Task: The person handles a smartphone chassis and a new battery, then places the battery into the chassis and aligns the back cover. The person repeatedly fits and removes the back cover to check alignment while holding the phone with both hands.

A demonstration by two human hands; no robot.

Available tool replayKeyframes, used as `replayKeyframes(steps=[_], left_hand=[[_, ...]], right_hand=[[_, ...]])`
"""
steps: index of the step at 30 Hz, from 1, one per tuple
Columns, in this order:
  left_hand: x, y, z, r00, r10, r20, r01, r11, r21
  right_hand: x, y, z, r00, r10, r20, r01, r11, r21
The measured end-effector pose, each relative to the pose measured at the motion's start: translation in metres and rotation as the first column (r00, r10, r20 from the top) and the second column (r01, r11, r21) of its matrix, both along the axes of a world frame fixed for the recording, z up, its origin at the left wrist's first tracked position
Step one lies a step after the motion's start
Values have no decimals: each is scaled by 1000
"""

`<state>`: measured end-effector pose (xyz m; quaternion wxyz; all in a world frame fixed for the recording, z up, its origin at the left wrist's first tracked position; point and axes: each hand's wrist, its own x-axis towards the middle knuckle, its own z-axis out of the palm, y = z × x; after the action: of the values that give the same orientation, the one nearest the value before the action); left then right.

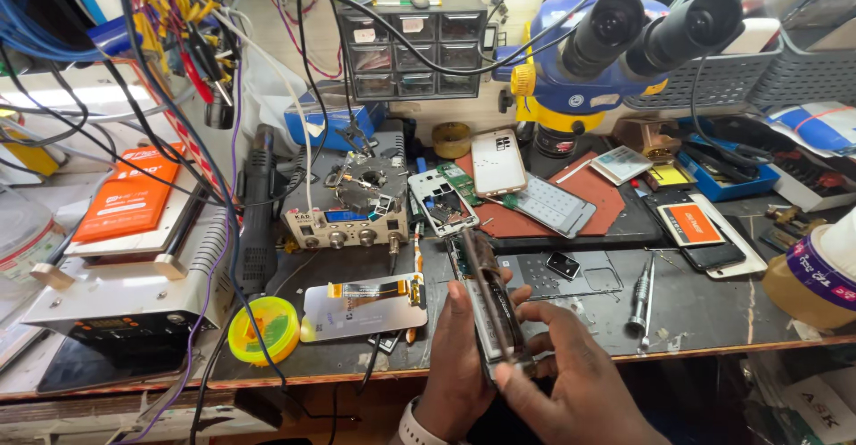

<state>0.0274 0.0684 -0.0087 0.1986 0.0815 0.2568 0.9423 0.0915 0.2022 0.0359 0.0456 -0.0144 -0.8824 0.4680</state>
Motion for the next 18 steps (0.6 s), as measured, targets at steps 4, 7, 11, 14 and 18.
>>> replayKeyframes(steps=[4, 7, 11, 14, 18], left_hand=[[-3, -1, -7, 998, 37, -43, -36, 999, 27], [-7, 0, -11, 1000, 9, -16, -7, 994, 108], [-13, -6, -9, 993, -31, 114, 17, 992, 122], [-16, -11, -5, 985, -93, 148, 63, 978, 198], [-14, -14, -2, 978, -149, 148, 112, 966, 234]], right_hand=[[-2, 12, -8, 1000, 1, 0, -1, 980, -200], [-4, 23, -11, 998, -56, 0, 56, 985, -166], [-6, 53, -6, 901, -276, -336, 365, 899, 242], [-6, 81, -3, 781, -336, -527, 544, 780, 308], [-5, 110, -12, 728, -329, -601, 537, 819, 202]])
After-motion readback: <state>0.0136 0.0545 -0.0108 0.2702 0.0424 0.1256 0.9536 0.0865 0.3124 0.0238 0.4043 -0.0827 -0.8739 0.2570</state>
